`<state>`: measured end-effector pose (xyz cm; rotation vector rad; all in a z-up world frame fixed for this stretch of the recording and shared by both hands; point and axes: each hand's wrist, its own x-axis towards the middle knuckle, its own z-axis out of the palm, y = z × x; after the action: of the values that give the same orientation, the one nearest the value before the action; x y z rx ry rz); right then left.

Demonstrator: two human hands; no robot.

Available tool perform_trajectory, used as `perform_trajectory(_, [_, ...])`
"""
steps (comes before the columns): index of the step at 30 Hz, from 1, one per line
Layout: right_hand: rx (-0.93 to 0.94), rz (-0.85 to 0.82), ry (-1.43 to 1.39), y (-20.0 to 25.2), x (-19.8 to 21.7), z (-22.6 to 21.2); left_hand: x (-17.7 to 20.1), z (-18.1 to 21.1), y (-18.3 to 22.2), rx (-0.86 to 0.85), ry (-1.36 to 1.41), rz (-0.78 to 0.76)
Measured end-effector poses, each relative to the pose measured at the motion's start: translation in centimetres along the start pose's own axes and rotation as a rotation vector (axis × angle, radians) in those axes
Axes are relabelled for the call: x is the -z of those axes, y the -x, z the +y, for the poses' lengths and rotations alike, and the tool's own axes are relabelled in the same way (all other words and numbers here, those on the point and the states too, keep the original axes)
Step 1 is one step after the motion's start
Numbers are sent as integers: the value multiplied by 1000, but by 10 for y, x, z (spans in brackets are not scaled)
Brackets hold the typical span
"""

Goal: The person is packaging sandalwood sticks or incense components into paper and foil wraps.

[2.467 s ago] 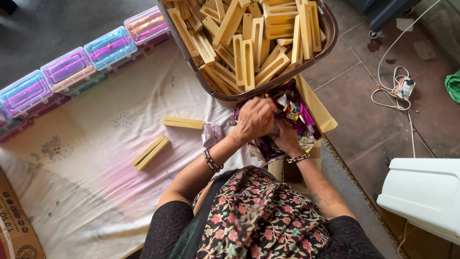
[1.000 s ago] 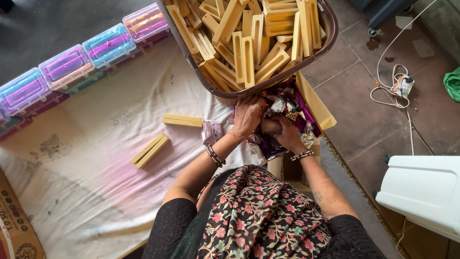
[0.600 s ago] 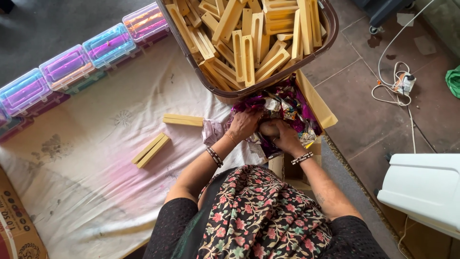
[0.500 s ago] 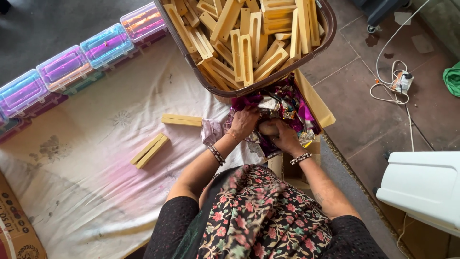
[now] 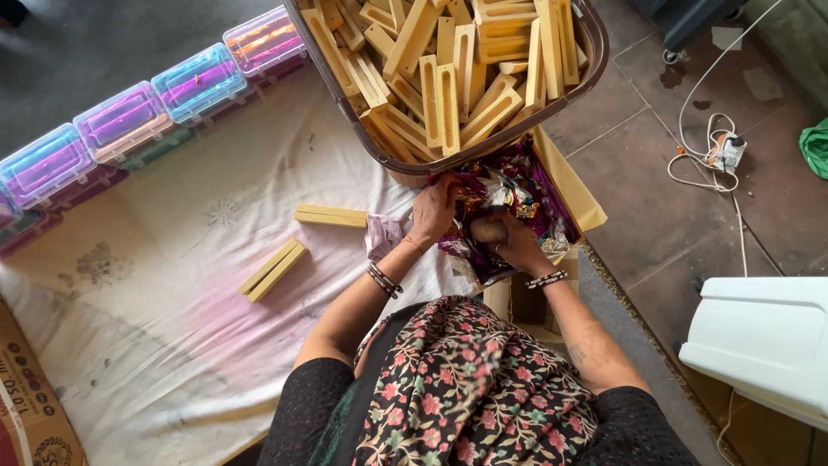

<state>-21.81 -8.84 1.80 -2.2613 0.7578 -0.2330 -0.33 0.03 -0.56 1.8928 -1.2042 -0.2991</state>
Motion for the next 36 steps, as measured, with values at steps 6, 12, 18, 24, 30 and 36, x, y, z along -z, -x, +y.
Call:
perform_trajectory(6, [34,23,79,-4,-15,27,34,41,14,-131,-99,293])
perform_trajectory(12, [8,22,29,-1,-10,15,4,10,31,-792,-176,-237])
perform_trajectory(18, [-35,-6,25,-2,-8,13,-23,-7,9,-357,-245,-232])
perform_trajectory(24, [-118,-86,57,-6,-4,14,-34,-20,6,-396,-453,-205])
perform_trajectory(30, [35,-80,-137,-17,1,31,-3,-8,14,-290,-73,-217])
perform_trajectory(36, [-44,1,-132,-17,8,10,-1,-10,23,-201,-17,-187])
